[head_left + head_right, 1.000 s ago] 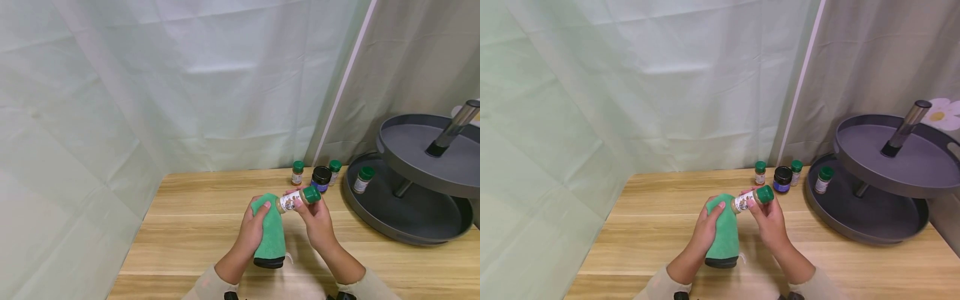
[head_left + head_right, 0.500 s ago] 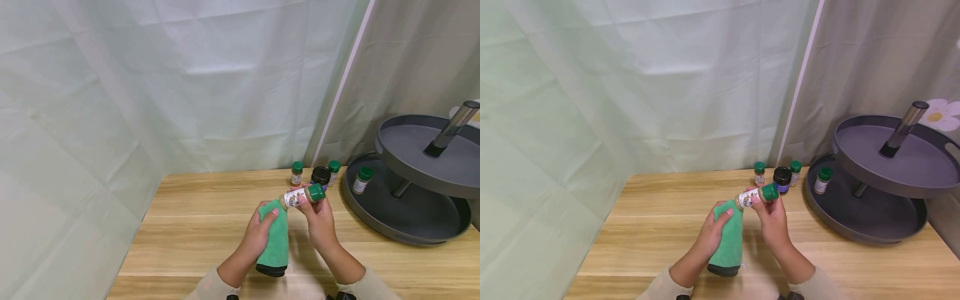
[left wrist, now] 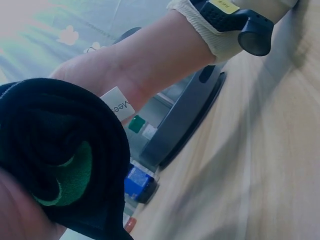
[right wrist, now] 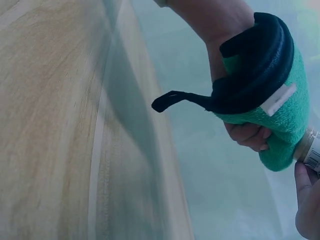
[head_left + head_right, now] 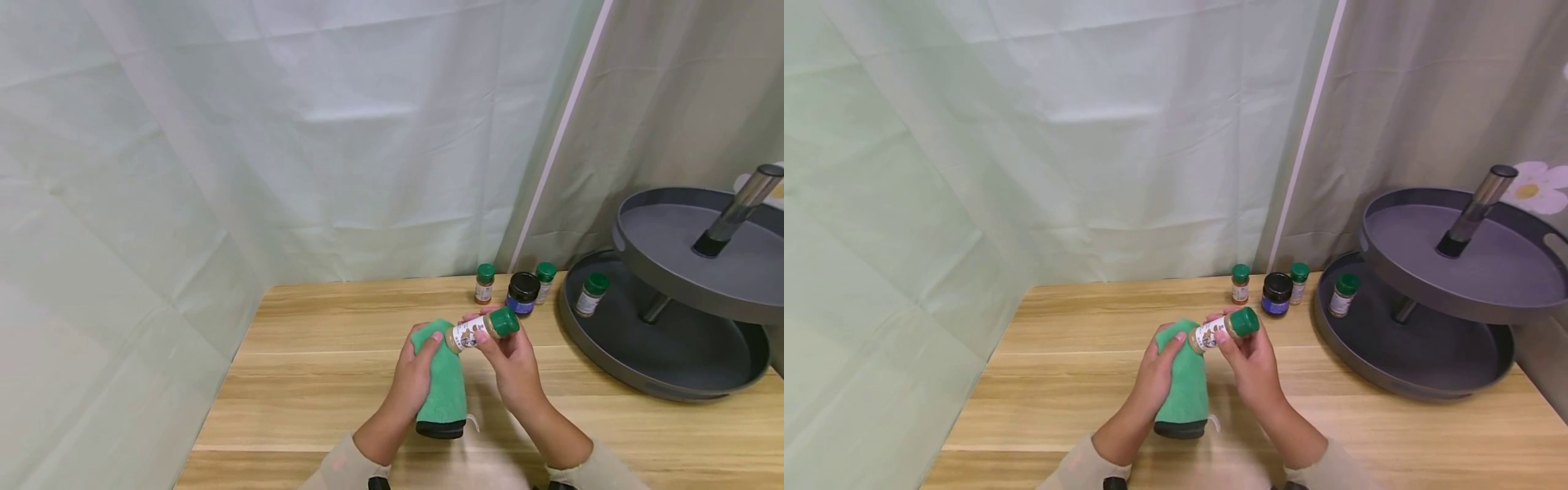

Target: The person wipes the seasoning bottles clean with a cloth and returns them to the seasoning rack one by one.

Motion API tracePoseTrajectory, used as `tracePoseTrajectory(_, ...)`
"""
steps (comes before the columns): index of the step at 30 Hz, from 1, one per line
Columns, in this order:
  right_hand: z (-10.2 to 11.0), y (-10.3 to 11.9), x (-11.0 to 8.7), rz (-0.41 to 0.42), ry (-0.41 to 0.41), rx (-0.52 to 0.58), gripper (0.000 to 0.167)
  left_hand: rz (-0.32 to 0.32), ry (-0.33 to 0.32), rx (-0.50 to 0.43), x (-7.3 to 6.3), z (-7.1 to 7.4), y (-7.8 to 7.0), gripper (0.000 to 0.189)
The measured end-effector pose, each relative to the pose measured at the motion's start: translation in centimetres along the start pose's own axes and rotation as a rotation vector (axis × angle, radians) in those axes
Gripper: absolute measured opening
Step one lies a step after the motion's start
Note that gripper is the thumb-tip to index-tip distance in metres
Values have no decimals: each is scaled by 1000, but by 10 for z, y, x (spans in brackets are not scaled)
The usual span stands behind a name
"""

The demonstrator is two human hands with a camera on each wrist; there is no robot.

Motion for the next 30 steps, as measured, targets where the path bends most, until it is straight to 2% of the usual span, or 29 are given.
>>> tracePoseTrajectory(3,1,0,-1,-8,23,-17,31,-10,-14,-4,-1,1,-2,35)
tracePoseTrajectory(7,2,-1,0,-3,8,-21,31,-19,-5,-16,-2,2,-5,36)
tracePoseTrajectory(12,1,-3,1,-2,-55,-18,30,-37,10,-22,-3,3,-6,36)
tracePoseTrajectory(18,2,-4,3,1,-115,-1,28,-20,47,-10,-5,0,-4,35)
tracePoseTrajectory(23,3,-2,4,29,-115,4,29,-17,73,-3,-6,-4,-1,35)
tracePoseTrajectory(30,1,0,2,8,-76,18,31,-9,61,8,-4,-6,3,35)
Point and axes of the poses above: each hand's wrist, its own x-axis towards the middle knuckle, its own z-axis out of the back of the hand, y = z × x, the point moved 1 cm from there along x, towards the middle knuckle, and after that the axes turned 14 degrees about z, right-handed, at the moved point
